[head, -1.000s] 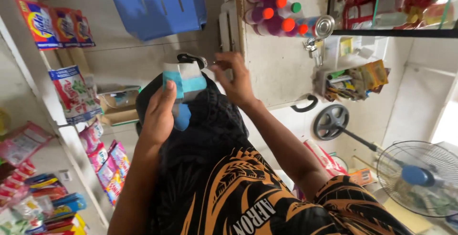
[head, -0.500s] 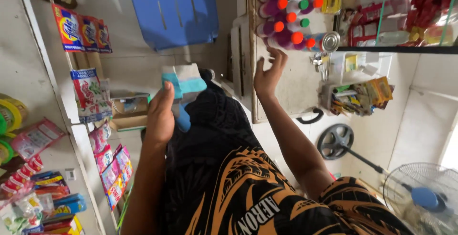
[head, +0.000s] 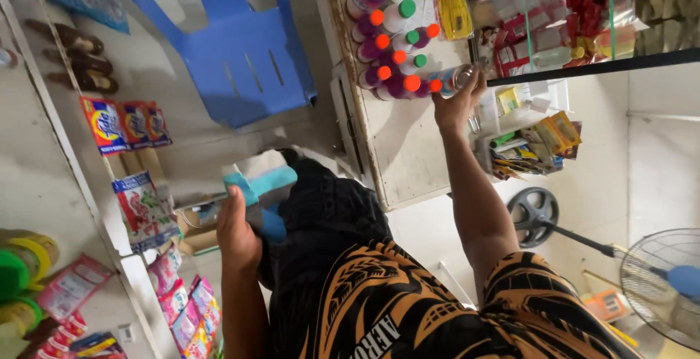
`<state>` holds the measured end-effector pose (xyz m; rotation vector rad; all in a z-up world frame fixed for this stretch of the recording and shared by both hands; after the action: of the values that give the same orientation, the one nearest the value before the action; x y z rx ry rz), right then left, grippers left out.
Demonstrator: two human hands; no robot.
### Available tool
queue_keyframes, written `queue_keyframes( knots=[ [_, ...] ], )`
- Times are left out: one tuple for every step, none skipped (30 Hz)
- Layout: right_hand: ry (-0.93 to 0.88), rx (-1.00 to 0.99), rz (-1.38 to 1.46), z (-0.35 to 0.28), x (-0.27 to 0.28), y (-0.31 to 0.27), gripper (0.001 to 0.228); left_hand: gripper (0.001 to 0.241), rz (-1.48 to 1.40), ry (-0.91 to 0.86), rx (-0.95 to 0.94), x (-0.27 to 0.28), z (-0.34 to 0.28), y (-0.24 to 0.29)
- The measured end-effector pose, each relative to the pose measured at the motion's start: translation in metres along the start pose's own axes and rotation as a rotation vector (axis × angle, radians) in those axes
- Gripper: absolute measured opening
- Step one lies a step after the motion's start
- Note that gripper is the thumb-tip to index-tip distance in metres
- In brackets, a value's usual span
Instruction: Wiping dust from various canned food items with a blue cloth and organizing them on grocery shelves.
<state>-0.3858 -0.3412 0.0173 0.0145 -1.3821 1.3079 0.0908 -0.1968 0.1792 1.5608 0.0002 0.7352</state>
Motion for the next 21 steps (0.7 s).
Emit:
queue_keyframes(
  knots=[
    [-0.068,0.022,0.033,0.003,-0.005,0.001,0.105,0.047,-0.113,-0.006,0.339,0.000,0.000,0.028],
    [-0.062,0.018,0.036,0.004,-0.006,0.008,0.105,0.047,-0.113,-0.009,0.332,0.007,0.001,0.012],
    [-0.030,0.038,0.038,0.006,-0.006,0.015,0.093,0.043,-0.448,-0.054,0.468,0.010,0.001,-0.005],
    [0.010,0.059,0.038,0.012,-0.007,0.021,0.081,0.039,-0.788,-0.106,0.600,0.010,0.004,-0.021],
    [0.025,0.057,0.040,0.017,-0.012,0.019,0.081,0.039,-0.793,-0.118,0.590,0.009,0.011,-0.023],
    [0.023,0.075,0.065,0.016,-0.010,0.022,0.082,0.042,-0.767,-0.099,0.621,0.008,0.013,-0.027],
    [0.021,0.094,0.089,0.017,-0.008,0.027,0.083,0.046,-0.741,-0.080,0.651,0.007,0.015,-0.032],
    [0.033,0.082,0.078,0.012,-0.002,0.021,0.083,0.046,-0.736,-0.101,0.654,0.004,0.015,-0.064],
    [0.109,0.124,0.090,0.007,0.007,0.014,0.085,0.038,-0.251,-0.056,0.039,0.008,0.020,-0.083],
    [0.190,0.173,0.109,0.008,0.011,0.004,0.088,0.039,0.233,0.009,-0.579,0.002,0.020,-0.100],
    [0.205,0.168,0.104,0.002,0.026,-0.009,0.088,0.039,0.223,0.000,-0.590,0.003,0.021,-0.067],
    [0.200,0.181,0.037,-0.002,0.035,-0.026,0.091,0.035,-0.257,-0.085,-0.026,0.005,0.029,-0.048],
    [0.195,0.193,-0.031,-0.006,0.045,-0.044,0.096,0.041,-0.717,-0.171,0.554,0.001,0.029,-0.027],
    [0.202,0.194,-0.026,-0.011,0.043,-0.057,0.096,0.041,-0.720,-0.172,0.545,0.003,0.030,-0.024],
    [0.233,0.271,0.042,-0.017,0.042,-0.075,0.100,0.039,-0.862,-0.208,0.511,0.005,0.032,-0.020],
    [0.257,0.359,0.114,-0.022,0.038,-0.094,0.105,0.037,-1.009,-0.233,0.474,0.007,0.032,-0.015],
    [0.259,0.369,0.125,-0.030,0.045,-0.133,0.105,0.037,-1.017,-0.224,0.464,0.011,0.032,-0.012],
    [0.182,0.458,0.250,-0.037,0.049,-0.177,0.074,0.041,-1.063,-0.139,0.444,0.015,0.031,-0.010],
    [0.103,0.547,0.373,-0.047,0.054,-0.220,0.047,0.045,-1.108,-0.054,0.423,0.019,0.030,-0.008],
    [0.079,0.563,0.391,-0.061,0.056,-0.248,0.047,0.045,-1.111,-0.019,0.420,0.025,0.026,-0.008],
    [0.038,0.661,0.478,-0.078,0.058,-0.277,0.060,0.044,-1.053,0.084,0.409,0.034,0.023,-0.009]
  ],
)
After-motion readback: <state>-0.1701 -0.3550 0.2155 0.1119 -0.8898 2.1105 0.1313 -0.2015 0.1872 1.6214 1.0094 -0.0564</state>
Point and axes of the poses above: each hand's wrist, its own z-axis towards the middle knuckle, its own x-axis out of the back of the hand, y = z × x, the point moved 3 cm from there along z, towards the middle knuckle, and after that the axes turned 7 degrees about y, right-handed, at the moved point
